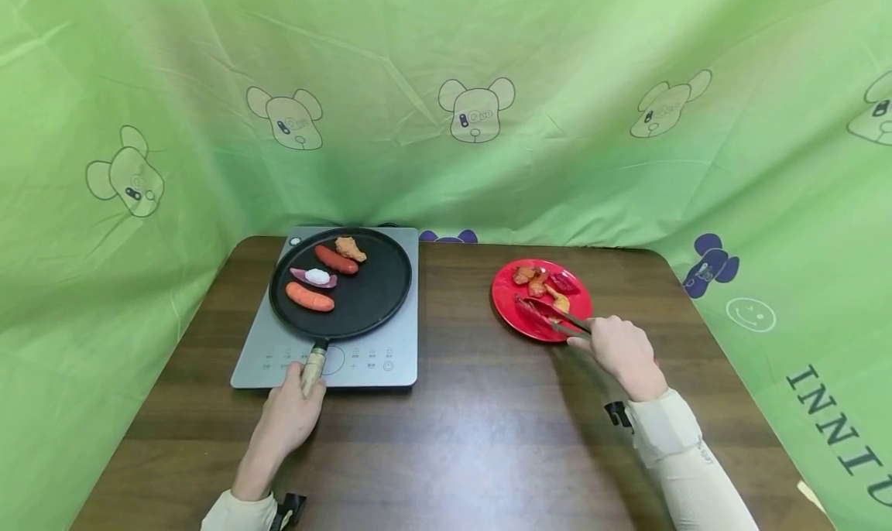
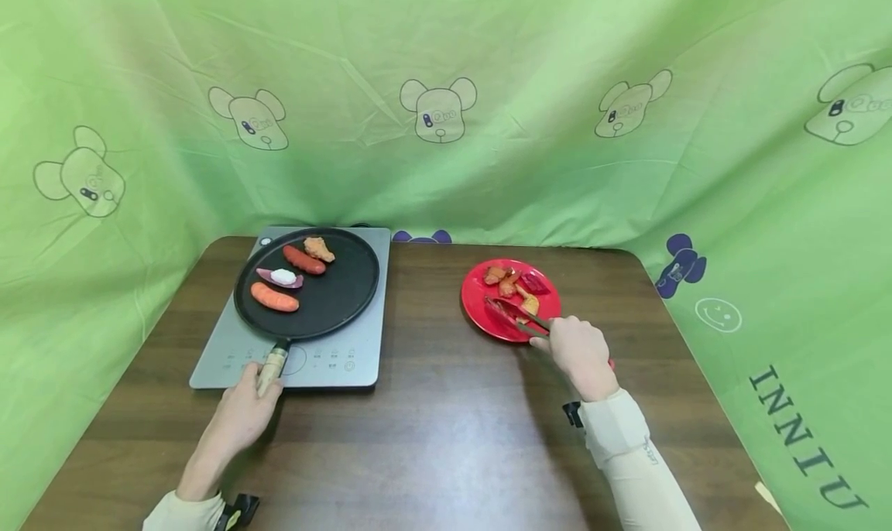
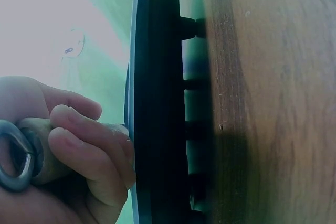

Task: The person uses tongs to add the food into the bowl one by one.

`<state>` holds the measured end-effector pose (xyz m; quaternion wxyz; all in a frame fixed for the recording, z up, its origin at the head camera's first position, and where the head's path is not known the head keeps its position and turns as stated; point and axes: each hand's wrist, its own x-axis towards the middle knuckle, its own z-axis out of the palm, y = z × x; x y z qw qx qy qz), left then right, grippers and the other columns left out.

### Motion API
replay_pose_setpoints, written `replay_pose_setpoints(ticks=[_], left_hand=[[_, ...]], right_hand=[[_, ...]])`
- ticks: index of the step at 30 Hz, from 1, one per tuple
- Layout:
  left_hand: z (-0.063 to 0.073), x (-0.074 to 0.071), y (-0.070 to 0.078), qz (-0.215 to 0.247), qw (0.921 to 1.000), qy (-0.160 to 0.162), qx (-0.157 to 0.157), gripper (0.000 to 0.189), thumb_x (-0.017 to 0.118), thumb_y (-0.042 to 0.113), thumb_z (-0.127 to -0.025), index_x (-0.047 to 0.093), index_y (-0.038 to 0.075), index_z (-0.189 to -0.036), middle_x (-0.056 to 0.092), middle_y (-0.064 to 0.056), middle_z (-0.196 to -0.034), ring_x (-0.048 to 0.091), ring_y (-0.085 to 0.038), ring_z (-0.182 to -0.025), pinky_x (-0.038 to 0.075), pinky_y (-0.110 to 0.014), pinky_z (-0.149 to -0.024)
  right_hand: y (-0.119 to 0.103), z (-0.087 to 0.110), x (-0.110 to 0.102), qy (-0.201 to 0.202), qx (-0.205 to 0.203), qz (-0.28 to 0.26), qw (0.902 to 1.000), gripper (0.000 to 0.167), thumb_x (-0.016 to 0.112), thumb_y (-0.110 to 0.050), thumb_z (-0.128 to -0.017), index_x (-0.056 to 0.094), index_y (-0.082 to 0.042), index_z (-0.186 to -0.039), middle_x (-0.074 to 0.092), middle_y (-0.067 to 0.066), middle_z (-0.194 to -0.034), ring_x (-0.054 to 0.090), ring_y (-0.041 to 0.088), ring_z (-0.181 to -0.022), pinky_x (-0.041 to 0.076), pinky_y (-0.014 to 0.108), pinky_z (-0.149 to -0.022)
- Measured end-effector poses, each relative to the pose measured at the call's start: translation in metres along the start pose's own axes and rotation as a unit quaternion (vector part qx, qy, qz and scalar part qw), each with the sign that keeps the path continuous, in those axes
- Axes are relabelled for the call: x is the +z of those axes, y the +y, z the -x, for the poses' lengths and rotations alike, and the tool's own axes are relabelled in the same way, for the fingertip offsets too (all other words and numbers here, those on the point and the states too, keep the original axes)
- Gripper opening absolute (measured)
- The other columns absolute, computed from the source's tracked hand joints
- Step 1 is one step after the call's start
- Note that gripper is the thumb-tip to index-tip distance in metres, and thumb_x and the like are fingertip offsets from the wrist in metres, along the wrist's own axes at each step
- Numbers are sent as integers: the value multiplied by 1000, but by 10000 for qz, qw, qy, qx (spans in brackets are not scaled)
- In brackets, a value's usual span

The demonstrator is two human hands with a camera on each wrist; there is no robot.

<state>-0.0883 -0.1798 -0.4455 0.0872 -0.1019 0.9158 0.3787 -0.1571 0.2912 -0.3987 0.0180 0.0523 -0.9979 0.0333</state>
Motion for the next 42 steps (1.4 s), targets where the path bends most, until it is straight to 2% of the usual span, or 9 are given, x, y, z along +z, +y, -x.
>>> replay_pose_setpoints(ticks=[5, 12, 17, 20, 25, 31, 35, 42], left_hand=[[0, -1, 0, 5, 10000, 38, 18, 41, 43, 27, -96, 33, 1, -126, 46, -11, -70, 46, -20, -52, 38, -34, -45], [2, 0, 0, 4, 10000, 51, 5, 40, 43, 27, -96, 33, 1, -125, 47, -11, -70, 47, -20, -52, 38, -34, -45], [2, 2, -1, -39, 10000, 71, 38, 39, 43, 27, -96, 34, 1, -124, 47, -10, -70, 47, -20, -51, 37, -34, -44], [1, 2, -1, -61, 9999, 86, 61, 38, 44, 26, -96, 35, 1, -123, 46, -10, -69, 46, -20, -51, 37, -34, -44], [1, 0, -1, -62, 9999, 119, 88, 36, 44, 26, -95, 36, 1, -121, 46, -10, -69, 46, -20, -51, 37, -34, -44], [1, 0, -1, -64, 9999, 100, 97, 37, 45, 26, -96, 35, 1, -121, 46, -10, -69, 46, -20, -52, 37, -34, -45], [1, 0, -3, -73, 9999, 59, 78, 37, 44, 26, -96, 35, 1, -121, 46, -10, -70, 46, -20, -52, 37, -34, -45], [0, 1, -3, -58, 9999, 104, 82, 35, 44, 26, -96, 36, 2, -119, 46, -10, -69, 46, -20, -51, 37, -34, -44]], right_hand=[[4, -1, 4, 69, -63, -50, 9999, 35, 74, -39, -79, 63, -6, -77, 53, 15, -58, 56, 36, -50, 42, 50, -44], [10, 2, 9, 80, -95, -386, 9992, 30, 70, -40, -82, 65, -11, -87, 53, 8, -60, 57, 35, -56, 42, 48, -46], [14, 5, 14, 185, 34, -638, 9978, 30, 67, -43, -84, 65, -14, -88, 50, 6, -60, 56, 32, -57, 40, 46, -46], [16, 7, 15, 245, 148, -748, 9968, 33, 66, -45, -85, 67, -13, -95, 53, 8, -62, 58, 34, -59, 40, 47, -47], [17, 9, 16, 410, 285, -927, 9944, 43, 64, -47, -86, 67, -12, -111, 62, 19, -75, 61, 43, -69, 43, 51, -52], [15, 9, 16, 624, 164, -1014, 9928, 48, 62, -49, -86, 67, -10, -113, 63, 21, -77, 62, 43, -70, 43, 52, -54], [9, 10, 14, 718, 68, -1150, 9907, 53, 63, -49, -86, 65, -6, -117, 65, 27, -87, 62, 45, -75, 45, 55, -58], [-5, 8, 9, 932, -163, -1331, 9866, 52, 68, -43, -84, 64, -3, -119, 66, 24, -90, 63, 40, -73, 45, 52, -59]])
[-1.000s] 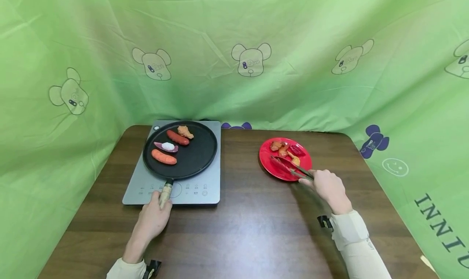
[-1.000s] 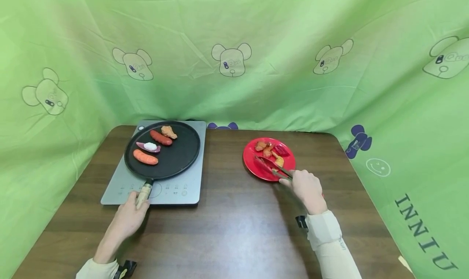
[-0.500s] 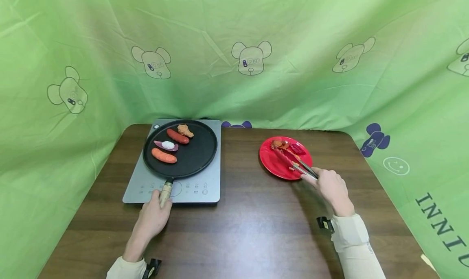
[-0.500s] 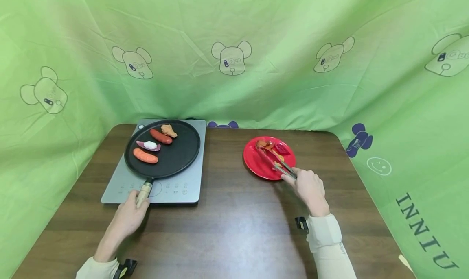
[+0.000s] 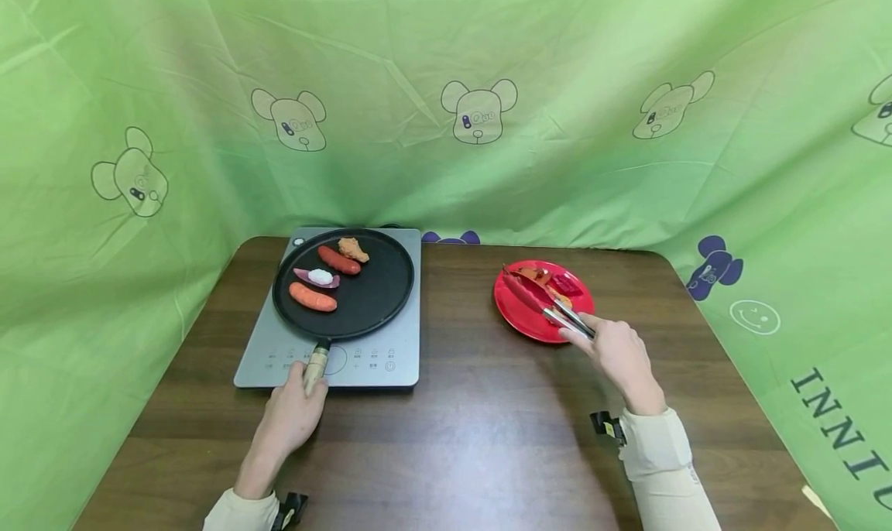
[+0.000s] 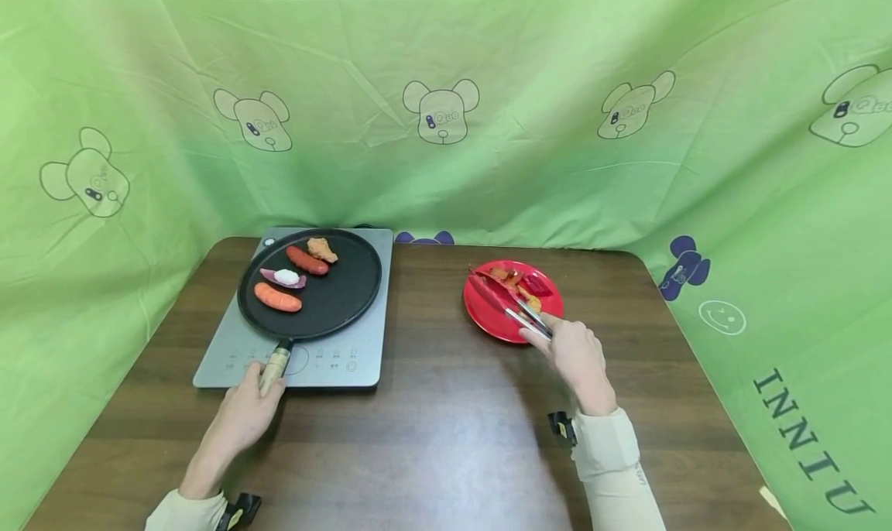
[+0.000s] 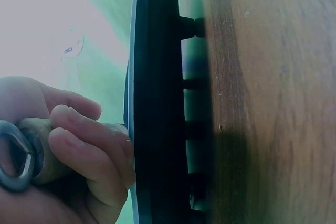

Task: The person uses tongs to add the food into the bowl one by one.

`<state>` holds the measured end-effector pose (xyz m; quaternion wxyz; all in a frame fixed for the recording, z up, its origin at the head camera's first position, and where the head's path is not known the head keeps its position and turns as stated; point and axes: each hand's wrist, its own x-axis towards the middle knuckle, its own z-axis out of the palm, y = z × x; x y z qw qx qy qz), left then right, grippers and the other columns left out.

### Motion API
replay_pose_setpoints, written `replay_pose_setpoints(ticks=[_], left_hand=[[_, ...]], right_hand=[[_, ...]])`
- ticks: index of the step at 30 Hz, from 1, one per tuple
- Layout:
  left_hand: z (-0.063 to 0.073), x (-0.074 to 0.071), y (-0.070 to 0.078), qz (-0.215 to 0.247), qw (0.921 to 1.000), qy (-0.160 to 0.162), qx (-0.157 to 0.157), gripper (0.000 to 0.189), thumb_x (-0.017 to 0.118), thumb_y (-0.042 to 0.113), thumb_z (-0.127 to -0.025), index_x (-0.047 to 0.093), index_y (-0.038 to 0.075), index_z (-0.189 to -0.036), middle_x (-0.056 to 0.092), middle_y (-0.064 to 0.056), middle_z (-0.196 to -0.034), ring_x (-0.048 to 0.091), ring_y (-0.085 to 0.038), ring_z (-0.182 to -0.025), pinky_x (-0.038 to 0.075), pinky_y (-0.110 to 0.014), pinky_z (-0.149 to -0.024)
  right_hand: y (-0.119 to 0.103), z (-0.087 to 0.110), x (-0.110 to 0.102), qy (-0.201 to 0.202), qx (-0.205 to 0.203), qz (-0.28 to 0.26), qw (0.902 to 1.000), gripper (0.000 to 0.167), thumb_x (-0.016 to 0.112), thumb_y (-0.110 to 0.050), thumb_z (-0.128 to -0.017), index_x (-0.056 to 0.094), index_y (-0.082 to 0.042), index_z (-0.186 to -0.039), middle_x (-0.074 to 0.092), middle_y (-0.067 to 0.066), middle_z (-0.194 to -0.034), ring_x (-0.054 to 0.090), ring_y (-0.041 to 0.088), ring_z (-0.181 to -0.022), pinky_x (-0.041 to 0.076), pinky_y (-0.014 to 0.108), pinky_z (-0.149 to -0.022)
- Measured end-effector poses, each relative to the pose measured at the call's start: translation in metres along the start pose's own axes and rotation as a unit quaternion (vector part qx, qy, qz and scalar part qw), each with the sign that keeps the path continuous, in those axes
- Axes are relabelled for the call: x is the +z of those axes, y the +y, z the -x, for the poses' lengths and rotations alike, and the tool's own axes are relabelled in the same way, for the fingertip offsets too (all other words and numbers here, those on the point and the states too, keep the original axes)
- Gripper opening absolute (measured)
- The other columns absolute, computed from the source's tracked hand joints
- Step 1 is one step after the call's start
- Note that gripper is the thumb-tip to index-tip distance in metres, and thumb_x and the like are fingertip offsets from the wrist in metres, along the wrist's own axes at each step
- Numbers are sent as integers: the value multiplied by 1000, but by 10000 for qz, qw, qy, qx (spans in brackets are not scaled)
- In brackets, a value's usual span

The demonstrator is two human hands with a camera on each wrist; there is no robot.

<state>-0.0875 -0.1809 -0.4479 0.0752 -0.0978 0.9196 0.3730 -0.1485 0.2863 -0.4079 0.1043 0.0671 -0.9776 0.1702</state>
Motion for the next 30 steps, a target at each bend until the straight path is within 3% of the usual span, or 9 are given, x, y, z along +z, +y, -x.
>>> replay_pose_setpoints(ticks=[5, 10, 14, 22, 30], left_hand=[[0, 0, 0, 0, 10000, -34, -8, 35, 43, 26, -96, 35, 1, -120, 46, -10, -69, 46, -20, -51, 37, -34, -44], [0, 1, 0, 32, 10000, -70, -48, 37, 43, 26, -96, 34, 1, -122, 46, -10, -70, 46, -20, -51, 37, -34, -45], [1, 1, 0, 55, 9999, -90, -90, 38, 43, 26, -96, 34, 1, -123, 46, -10, -69, 46, -19, -51, 37, -34, -45], [1, 0, 1, 43, 9999, -71, -61, 39, 43, 26, -96, 34, 1, -124, 46, -10, -69, 46, -20, -51, 37, -34, -45], [2, -4, 4, 33, 9999, -76, -67, 41, 44, 27, -96, 34, 1, -125, 47, -10, -70, 47, -20, -53, 37, -34, -45]], right_hand=[[-14, -3, 0, -12, -39, -144, 9999, 53, 69, -42, -84, 64, -4, -120, 67, 23, -90, 63, 39, -74, 46, 53, -62], [-27, -7, 2, -107, -110, -221, 9996, 45, 69, -42, -84, 67, -8, -113, 62, 9, -69, 57, 29, -62, 44, 46, -56], [-36, -11, 5, -119, -224, -326, 9991, 37, 71, -39, -83, 68, -12, -108, 55, 0, -62, 51, 22, -58, 41, 41, -54], [-53, -18, 15, -116, -349, -466, 9982, 44, 70, -43, -83, 68, -15, -117, 55, -2, -61, 51, 20, -57, 41, 40, -53], [-75, -25, 23, -115, -689, -578, 9959, 28, 71, -44, -81, 66, -19, -91, 41, -8, -54, 43, 14, -51, 34, 32, -47]])
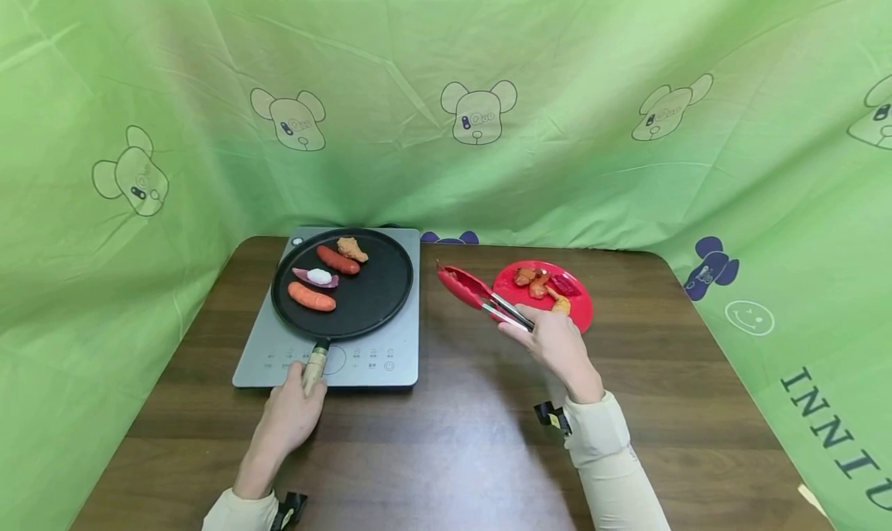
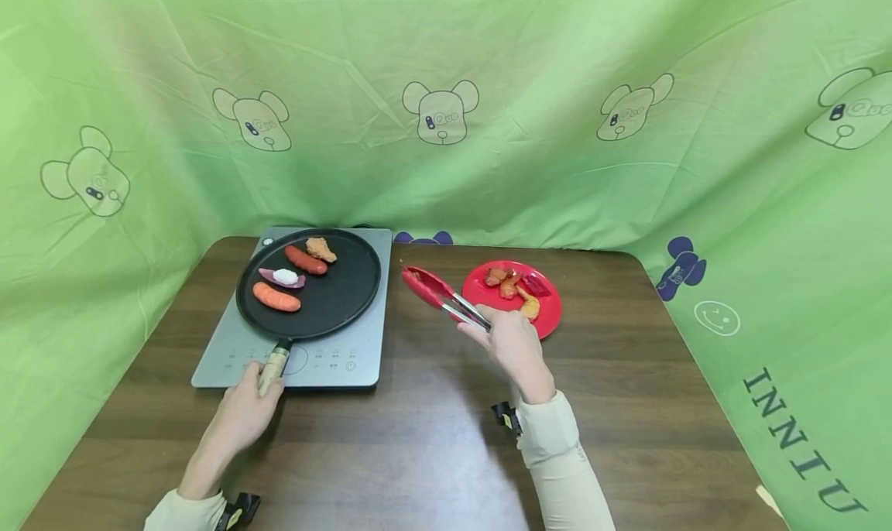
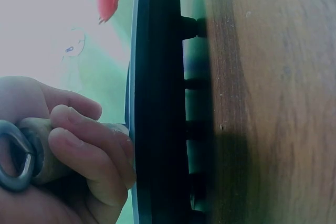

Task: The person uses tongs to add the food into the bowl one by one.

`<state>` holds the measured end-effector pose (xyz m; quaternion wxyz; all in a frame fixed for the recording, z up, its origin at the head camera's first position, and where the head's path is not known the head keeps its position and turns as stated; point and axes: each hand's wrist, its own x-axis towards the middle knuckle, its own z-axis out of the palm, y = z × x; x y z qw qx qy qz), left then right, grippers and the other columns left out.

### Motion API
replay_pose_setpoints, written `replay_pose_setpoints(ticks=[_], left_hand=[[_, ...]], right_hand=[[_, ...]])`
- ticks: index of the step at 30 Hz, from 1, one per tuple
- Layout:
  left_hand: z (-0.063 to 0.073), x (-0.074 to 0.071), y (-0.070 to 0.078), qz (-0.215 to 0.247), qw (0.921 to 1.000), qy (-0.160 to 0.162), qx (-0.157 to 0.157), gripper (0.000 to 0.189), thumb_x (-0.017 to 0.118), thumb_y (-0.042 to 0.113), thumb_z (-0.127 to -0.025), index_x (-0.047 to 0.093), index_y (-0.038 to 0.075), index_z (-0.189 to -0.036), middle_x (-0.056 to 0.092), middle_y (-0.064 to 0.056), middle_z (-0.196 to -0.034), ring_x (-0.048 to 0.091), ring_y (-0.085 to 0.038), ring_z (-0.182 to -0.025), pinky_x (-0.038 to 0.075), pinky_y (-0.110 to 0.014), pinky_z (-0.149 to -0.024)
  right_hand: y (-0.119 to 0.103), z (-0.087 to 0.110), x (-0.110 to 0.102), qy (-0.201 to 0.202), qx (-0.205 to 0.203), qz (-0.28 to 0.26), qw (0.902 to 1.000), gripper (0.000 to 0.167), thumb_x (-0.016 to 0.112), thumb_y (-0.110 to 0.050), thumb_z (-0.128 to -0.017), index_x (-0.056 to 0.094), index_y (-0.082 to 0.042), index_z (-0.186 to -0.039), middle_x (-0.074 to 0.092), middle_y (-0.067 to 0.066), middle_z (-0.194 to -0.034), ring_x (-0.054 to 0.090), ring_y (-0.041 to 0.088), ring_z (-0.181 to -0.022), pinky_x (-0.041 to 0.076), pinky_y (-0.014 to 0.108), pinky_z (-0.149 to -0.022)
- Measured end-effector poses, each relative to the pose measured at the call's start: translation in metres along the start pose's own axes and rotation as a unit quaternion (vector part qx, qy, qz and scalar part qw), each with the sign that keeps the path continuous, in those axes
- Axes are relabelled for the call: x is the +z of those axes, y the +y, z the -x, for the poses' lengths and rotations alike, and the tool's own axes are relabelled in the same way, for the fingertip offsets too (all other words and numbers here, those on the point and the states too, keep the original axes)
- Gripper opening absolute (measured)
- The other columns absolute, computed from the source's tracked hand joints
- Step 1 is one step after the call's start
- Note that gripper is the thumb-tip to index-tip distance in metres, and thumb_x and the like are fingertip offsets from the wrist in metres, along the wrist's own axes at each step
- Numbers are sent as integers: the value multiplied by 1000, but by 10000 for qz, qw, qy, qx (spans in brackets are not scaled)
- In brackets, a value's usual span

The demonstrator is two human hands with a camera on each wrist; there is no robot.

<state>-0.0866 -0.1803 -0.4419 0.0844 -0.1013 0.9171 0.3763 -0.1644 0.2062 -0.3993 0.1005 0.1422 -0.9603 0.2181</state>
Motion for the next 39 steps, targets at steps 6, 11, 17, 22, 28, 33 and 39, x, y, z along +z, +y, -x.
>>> replay_pose_setpoints(ticks=[6, 11, 17, 22, 28, 33, 39], left_hand=[[0, 0, 0, -1, 10000, 1, 21, 40, 44, 27, -96, 34, 1, -125, 46, -10, -69, 46, -20, -52, 37, -34, -45], [-1, 1, 0, 21, 10000, -10, -7, 41, 44, 26, -96, 33, 1, -126, 46, -10, -69, 47, -20, -52, 37, -34, -45], [-2, 1, -1, 81, 9999, -65, -25, 42, 43, 26, -96, 32, 0, -127, 46, -10, -70, 46, -20, -51, 38, -34, -45], [-1, 1, -1, 41, 10000, -20, 9, 41, 43, 26, -96, 33, 1, -126, 46, -10, -70, 46, -20, -52, 37, -34, -45], [-1, 2, -2, 39, 10000, -11, 25, 40, 44, 27, -95, 34, 1, -124, 46, -10, -69, 46, -20, -51, 37, -34, -45], [-1, 2, -2, 32, 10000, 15, 49, 39, 44, 26, -95, 34, 1, -123, 46, -10, -69, 46, -20, -51, 37, -34, -44], [-1, 1, -2, 20, 10000, 8, 28, 39, 44, 26, -95, 34, 1, -123, 46, -9, -68, 46, -20, -50, 37, -34, -44]], right_hand=[[-12, -8, 9, -11, -267, -174, 9995, 26, 71, -44, -82, 63, -19, -85, 41, -8, -56, 39, 12, -50, 32, 30, -46], [-24, -13, 14, -54, -259, -286, 9992, 26, 72, -41, -82, 67, -18, -92, 44, -7, -57, 40, 13, -50, 32, 30, -45], [-40, -20, 20, -123, -436, -310, 9985, 26, 71, -42, -82, 68, -19, -92, 42, -7, -55, 38, 12, -48, 30, 29, -45], [-51, -27, 26, -186, -572, -257, 9979, 24, 71, -42, -83, 62, -20, -80, 39, -6, -52, 37, 14, -47, 29, 29, -43], [-57, -36, 37, -346, -662, -142, 9971, 28, 69, -44, -83, 56, -21, -74, 37, -6, -51, 38, 13, -47, 30, 27, -43], [-61, -40, 43, -431, -638, -203, 9968, 27, 70, -44, -83, 56, -21, -74, 37, -5, -52, 39, 14, -47, 29, 28, -43], [-63, -46, 50, -470, -549, -97, 9973, 26, 68, -46, -84, 58, -22, -76, 39, -5, -53, 40, 14, -47, 30, 28, -42]])
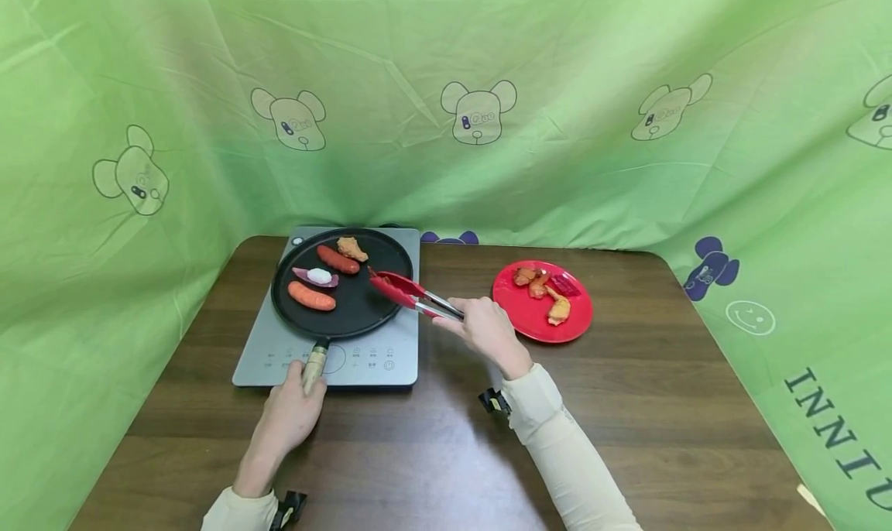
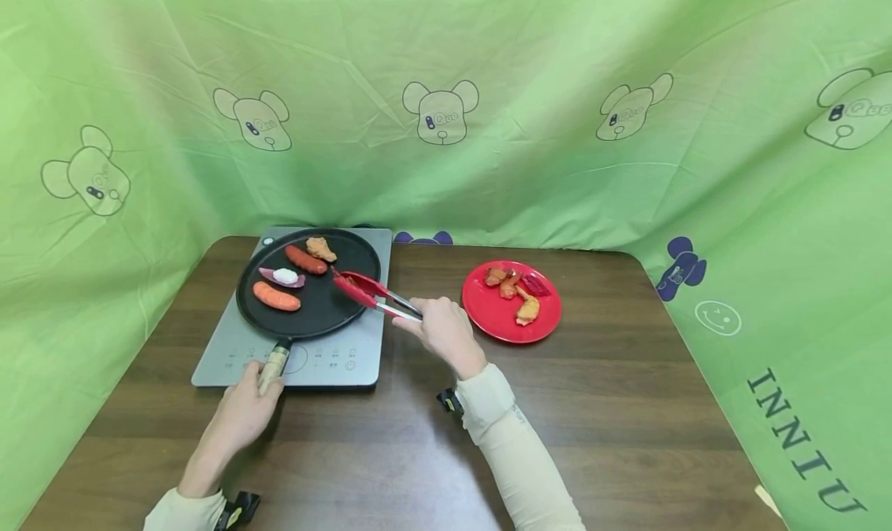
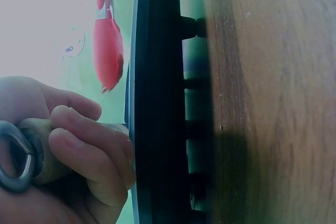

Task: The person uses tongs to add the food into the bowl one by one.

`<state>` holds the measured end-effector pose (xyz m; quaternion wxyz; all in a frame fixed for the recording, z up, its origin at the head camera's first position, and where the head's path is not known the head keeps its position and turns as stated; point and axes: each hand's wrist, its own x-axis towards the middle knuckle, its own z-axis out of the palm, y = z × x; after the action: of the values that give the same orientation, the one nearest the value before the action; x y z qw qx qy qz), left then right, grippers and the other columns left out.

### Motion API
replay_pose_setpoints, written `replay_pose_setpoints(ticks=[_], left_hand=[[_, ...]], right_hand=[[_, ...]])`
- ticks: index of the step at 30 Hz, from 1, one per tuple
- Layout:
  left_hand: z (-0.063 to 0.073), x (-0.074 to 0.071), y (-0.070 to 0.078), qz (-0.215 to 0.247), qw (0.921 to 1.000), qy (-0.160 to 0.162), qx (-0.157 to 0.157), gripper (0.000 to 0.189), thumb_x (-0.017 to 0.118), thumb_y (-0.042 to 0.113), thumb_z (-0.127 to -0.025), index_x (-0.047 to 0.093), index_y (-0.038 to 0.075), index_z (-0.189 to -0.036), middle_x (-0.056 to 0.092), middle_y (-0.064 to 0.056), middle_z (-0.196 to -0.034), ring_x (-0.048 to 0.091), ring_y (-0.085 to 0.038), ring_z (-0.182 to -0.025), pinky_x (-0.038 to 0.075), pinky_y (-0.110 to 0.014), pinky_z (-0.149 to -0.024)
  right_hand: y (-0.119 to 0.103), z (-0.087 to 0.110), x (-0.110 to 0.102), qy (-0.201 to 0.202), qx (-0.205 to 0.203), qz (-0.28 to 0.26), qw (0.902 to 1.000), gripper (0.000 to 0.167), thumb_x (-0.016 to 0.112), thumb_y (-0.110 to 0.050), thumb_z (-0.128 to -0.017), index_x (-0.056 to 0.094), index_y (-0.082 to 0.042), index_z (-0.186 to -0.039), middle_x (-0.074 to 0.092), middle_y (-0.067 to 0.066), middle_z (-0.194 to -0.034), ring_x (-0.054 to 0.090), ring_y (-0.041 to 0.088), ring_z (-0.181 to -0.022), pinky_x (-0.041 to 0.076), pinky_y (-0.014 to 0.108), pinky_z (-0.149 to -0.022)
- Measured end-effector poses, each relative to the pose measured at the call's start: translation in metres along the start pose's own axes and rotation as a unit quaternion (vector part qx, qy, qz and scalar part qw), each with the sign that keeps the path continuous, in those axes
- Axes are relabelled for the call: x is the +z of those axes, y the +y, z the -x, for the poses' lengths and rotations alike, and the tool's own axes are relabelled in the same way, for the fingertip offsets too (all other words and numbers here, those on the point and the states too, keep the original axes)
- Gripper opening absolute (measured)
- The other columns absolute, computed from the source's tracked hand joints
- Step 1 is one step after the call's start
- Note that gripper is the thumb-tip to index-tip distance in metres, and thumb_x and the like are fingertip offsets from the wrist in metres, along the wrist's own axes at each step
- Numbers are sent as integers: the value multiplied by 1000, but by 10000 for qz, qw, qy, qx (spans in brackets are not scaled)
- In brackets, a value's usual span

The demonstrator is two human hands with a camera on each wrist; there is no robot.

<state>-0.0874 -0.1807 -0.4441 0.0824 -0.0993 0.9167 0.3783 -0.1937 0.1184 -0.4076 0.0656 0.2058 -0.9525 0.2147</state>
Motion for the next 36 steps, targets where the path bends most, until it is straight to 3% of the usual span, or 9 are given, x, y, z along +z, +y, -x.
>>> replay_pose_setpoints(ticks=[11, 36], left_hand=[[0, -2, 3, 92, 9999, -99, -87, 42, 43, 26, -96, 31, 0, -127, 46, -11, -70, 46, -20, -51, 38, -34, -45], [0, 1, 1, -2, 10000, -5, -76, 42, 44, 27, -96, 33, 1, -127, 48, -12, -72, 48, -20, -53, 38, -34, -46]], right_hand=[[-1, -16, 8, 156, 385, -22, 9991, 26, 67, -47, -85, 65, -21, -84, 47, -1, -56, 48, 19, -51, 35, 31, -42], [2, -58, 16, -238, 867, 221, 9957, 32, 62, -50, -87, 60, -19, -78, 52, 3, -62, 53, 23, -57, 38, 34, -46]])
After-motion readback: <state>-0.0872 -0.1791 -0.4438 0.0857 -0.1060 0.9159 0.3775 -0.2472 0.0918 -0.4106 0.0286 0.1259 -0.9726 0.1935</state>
